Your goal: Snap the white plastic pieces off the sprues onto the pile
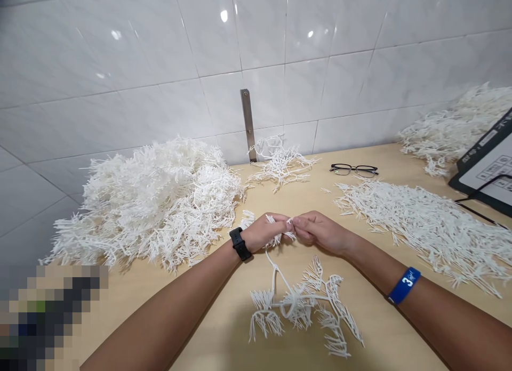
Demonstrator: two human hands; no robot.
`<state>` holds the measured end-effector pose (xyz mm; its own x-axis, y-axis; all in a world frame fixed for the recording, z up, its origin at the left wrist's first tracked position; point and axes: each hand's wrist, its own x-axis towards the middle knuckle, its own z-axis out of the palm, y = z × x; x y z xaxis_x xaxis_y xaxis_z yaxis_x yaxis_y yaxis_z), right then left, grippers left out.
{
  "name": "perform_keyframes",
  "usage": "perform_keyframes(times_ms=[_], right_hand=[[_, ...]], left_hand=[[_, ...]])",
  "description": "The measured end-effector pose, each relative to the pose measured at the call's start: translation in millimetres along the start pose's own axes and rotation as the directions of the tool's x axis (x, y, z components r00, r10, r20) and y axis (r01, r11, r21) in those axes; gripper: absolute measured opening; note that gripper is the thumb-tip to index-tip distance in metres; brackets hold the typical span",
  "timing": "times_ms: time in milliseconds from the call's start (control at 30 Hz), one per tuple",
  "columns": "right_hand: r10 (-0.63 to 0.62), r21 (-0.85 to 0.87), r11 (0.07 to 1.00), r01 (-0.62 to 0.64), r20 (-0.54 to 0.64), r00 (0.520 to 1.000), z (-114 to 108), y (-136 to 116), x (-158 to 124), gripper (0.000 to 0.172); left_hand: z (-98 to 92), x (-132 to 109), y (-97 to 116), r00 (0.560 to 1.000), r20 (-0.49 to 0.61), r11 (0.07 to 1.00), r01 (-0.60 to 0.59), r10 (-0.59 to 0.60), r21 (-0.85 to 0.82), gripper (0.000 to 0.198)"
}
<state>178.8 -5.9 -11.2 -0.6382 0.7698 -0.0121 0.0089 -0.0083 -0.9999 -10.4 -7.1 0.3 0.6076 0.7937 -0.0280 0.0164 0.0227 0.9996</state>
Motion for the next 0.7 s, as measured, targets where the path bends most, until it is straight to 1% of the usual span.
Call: perform_keyframes(times_ms=[67, 100, 200, 300, 400, 433, 567, 700], right_hand=[[-0.011, 0.101, 0.995, 0.014, -0.036, 0.999, -2.0, -2.1, -0.9, 0.055], [-0.011, 0.144, 0.989, 0.021, -0.065, 0.998, -3.0, -3.9, -1.3, 0.054], [0.037, 0.245, 0.970, -0.002, -0.137, 0.990, -5.0, -10.1, -1.2, 0.044], [0.124, 0.331, 0.941, -0.065, -0.161, 0.979, -5.0, -13.8, 0.6, 0.027], [0.202, 0.405, 0.906, -0.121, -0.163, 0.966, -4.9, -14.4, 2.5, 0.011], [0.227, 0.427, 0.894, -0.140, -0.161, 0.960, -5.0, -14.5, 2.8, 0.008], [0.306, 0.494, 0.848, -0.191, -0.161, 0.939, -4.9, -14.9, 3.2, 0.009], [0.324, 0.511, 0.838, -0.192, -0.184, 0.928, -3.8, -14.7, 3.5, 0.011]], left_hand=[[-1.5, 0.3, -0.1, 1.000, -0.027, 0.996, 0.004, -0.007, -0.094, 0.025], [-1.9, 0.5, 0.0, 0.999, -0.044, 0.994, -0.001, -0.003, -0.107, 0.029], [-0.9, 1.6, 0.0, 0.994, -0.103, 0.997, -0.047, 0.041, -0.056, 0.040], [1.5, 3.0, -1.5, 0.985, -0.149, 0.996, -0.092, 0.092, 0.006, 0.044], [2.4, 4.3, -3.7, 0.983, -0.168, 0.997, -0.070, 0.072, 0.020, 0.046], [2.3, 4.7, -4.4, 0.984, -0.170, 0.998, -0.056, 0.059, 0.020, 0.046], [1.5, 5.5, -5.8, 0.985, -0.174, 0.999, -0.004, 0.010, 0.038, 0.044], [2.2, 4.5, -4.0, 0.985, -0.171, 0.998, 0.024, -0.015, 0.051, 0.042]])
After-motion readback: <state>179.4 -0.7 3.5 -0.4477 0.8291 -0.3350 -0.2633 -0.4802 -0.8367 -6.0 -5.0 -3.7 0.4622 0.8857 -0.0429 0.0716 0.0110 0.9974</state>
